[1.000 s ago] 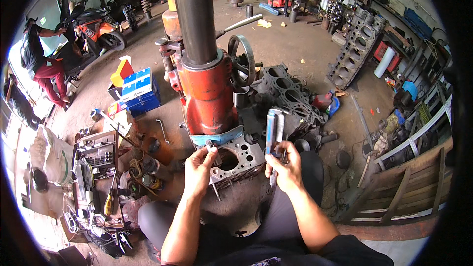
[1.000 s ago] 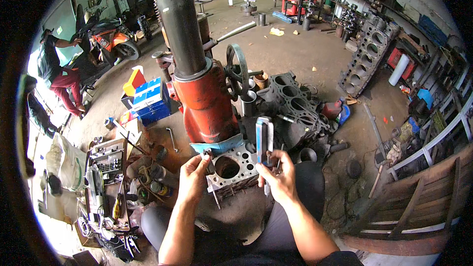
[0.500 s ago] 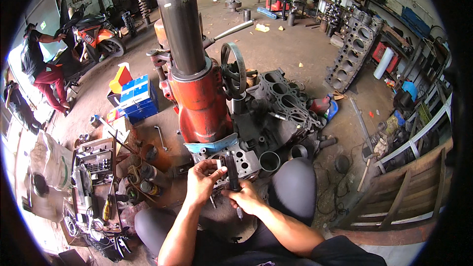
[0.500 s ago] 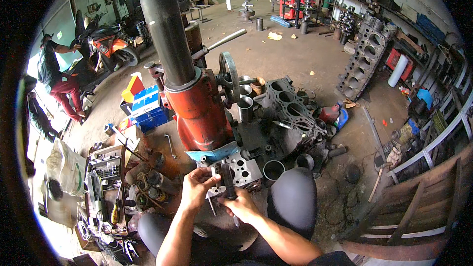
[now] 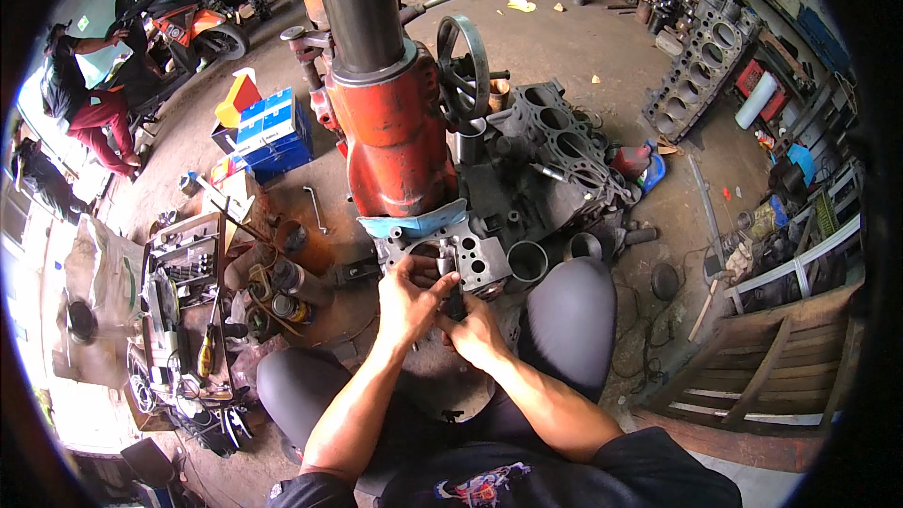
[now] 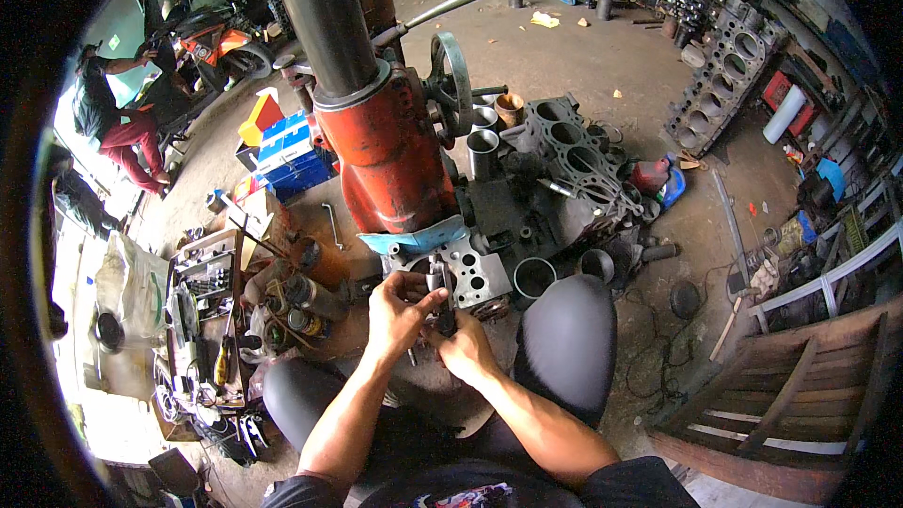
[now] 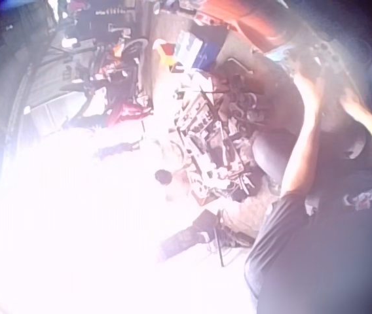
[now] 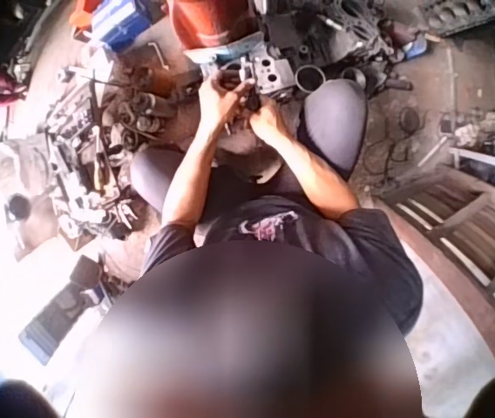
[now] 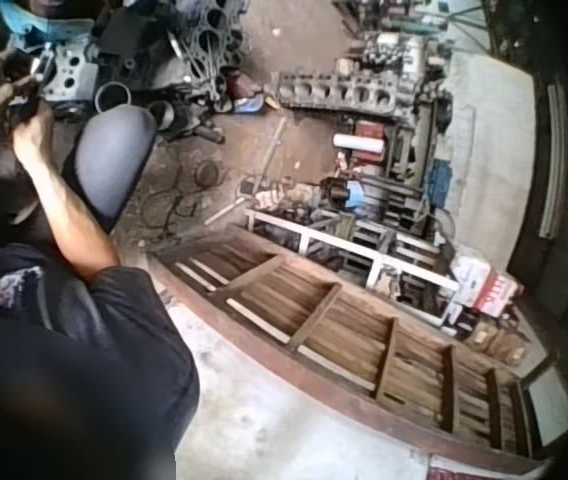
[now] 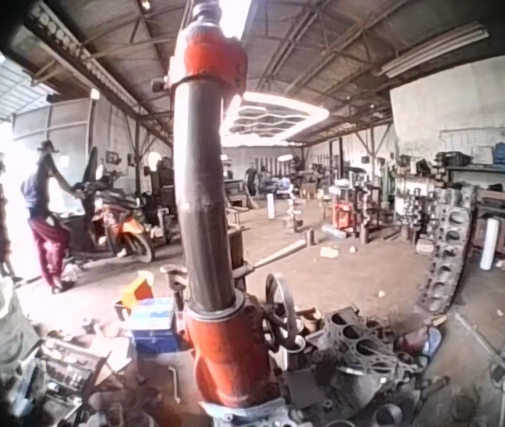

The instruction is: The person walks into a workshop and sits on the floor to work on an engine block. They use a hydraulic press to push a metal rod into the block, then remove it and inspect the rod and block with both hands.

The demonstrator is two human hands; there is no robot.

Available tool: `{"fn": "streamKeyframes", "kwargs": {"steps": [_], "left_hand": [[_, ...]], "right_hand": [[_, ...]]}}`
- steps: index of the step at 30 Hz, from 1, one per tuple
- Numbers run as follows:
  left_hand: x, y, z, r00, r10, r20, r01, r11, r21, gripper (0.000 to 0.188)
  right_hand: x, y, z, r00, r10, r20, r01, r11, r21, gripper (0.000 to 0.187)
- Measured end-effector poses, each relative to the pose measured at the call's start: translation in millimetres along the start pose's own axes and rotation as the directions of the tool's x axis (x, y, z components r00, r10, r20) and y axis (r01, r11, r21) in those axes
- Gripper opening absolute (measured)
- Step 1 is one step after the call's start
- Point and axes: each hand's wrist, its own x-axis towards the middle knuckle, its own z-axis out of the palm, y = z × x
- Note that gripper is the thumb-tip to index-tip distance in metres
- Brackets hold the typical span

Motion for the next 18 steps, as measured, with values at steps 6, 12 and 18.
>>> {"fn": "streamKeyframes", "kwargs": {"steps": [6, 12, 18], "left_hand": [[0, -1, 2, 0.996, 0.077, -0.049, -0.074, 0.996, 0.049, 0.034], [1, -4, 3, 0.991, 0.092, -0.100, -0.081, 0.991, 0.110, 0.035], [-5, 6, 4, 0.978, 0.153, -0.139, -0.130, 0.978, 0.162, 0.035]], "right_hand": [[-4, -3, 2, 1.000, 0.001, -0.001, -0.001, 1.000, 0.010, 0.021], [-5, -3, 2, 1.000, 0.022, 0.003, -0.022, 1.000, -0.003, 0.020], [-6, -4, 5, 1.000, -0.013, 0.026, 0.012, 1.000, 0.024, 0.016]]}}
